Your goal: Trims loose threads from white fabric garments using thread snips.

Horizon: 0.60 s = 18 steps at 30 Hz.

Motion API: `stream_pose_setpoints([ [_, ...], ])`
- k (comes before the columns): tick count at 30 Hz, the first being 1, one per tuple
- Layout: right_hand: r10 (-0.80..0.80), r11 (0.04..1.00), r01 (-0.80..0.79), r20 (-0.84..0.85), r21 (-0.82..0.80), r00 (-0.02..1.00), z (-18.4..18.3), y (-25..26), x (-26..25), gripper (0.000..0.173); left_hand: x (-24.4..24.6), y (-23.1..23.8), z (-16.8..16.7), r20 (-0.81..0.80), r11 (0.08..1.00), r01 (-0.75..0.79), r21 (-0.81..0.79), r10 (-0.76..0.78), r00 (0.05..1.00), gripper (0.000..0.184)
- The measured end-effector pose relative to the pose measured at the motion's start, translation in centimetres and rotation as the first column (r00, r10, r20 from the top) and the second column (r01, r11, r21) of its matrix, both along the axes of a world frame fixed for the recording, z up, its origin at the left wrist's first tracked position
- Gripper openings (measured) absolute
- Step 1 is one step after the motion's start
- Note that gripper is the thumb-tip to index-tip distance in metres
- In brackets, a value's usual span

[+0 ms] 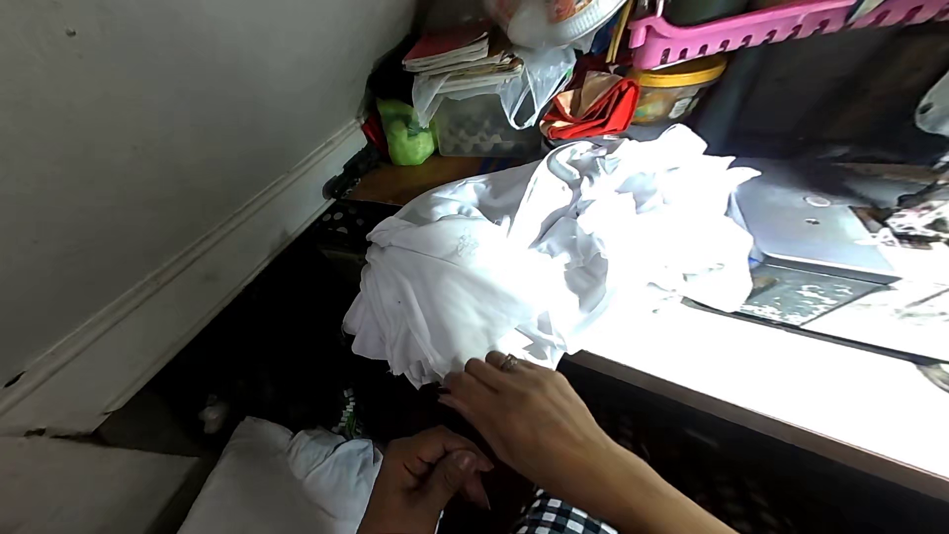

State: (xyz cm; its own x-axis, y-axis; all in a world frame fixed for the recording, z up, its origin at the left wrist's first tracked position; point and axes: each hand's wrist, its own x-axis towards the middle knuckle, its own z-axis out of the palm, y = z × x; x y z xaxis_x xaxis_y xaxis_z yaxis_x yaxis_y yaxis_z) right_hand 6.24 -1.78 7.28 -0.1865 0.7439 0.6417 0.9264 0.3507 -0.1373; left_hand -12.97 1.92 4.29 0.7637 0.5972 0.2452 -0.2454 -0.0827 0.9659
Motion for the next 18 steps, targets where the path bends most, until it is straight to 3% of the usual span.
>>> stream_pose_setpoints([
  [2,-0.036,0.998,0.027,-0.183,-0.055,0.982,1.6,0.9,1.4,0.030,0.1,0.2,-0.5,-0.024,0.997,0.079,-0.009,-0.079,0.997,0.023],
  [4,-0.128,0.988,0.093,-0.310,-0.127,0.942,3.2,2.5,3.4,0.028,0.7,-0.1,-1.9,-0.169,0.993,0.087,0.076,-0.073,0.983,0.019],
  [6,-0.212,0.973,0.161,-0.357,-0.167,0.909,4.3,4.8,5.5,0.032,1.7,-0.8,-3.7,-0.434,0.936,0.140,0.322,0.014,0.901,0.022],
  [8,-0.254,0.957,0.182,-0.347,-0.228,0.903,4.9,7.0,6.8,0.035,3.0,-2.0,-5.3,-0.658,0.863,0.296,0.410,0.055,0.751,0.039],
  [10,-0.231,0.953,0.138,-0.348,-0.271,0.908,4.4,9.0,7.7,0.027,4.0,-3.0,-5.7,-0.735,0.874,0.407,0.266,-0.089,0.672,0.037],
  [12,-0.185,0.959,0.074,-0.405,-0.275,0.895,3.7,10.3,8.8,0.019,4.4,-3.6,-6.6,-0.672,0.890,0.427,0.158,-0.220,0.708,0.033],
  [13,-0.170,0.962,0.045,-0.463,-0.269,0.870,3.8,10.2,9.3,0.018,4.4,-3.7,-6.8,-0.681,0.900,0.410,0.145,-0.210,0.701,0.034],
  [16,-0.201,0.950,-0.039,-0.705,-0.309,0.680,5.1,7.4,9.8,0.014,3.8,-2.5,-6.2,-0.811,0.900,0.432,0.059,-0.209,0.546,0.045],
  [18,-0.163,0.957,-0.125,-0.845,-0.261,0.510,6.1,3.9,9.2,0.007,2.8,-1.2,-6.6,-0.768,0.882,0.462,0.094,-0.231,0.597,0.039],
])
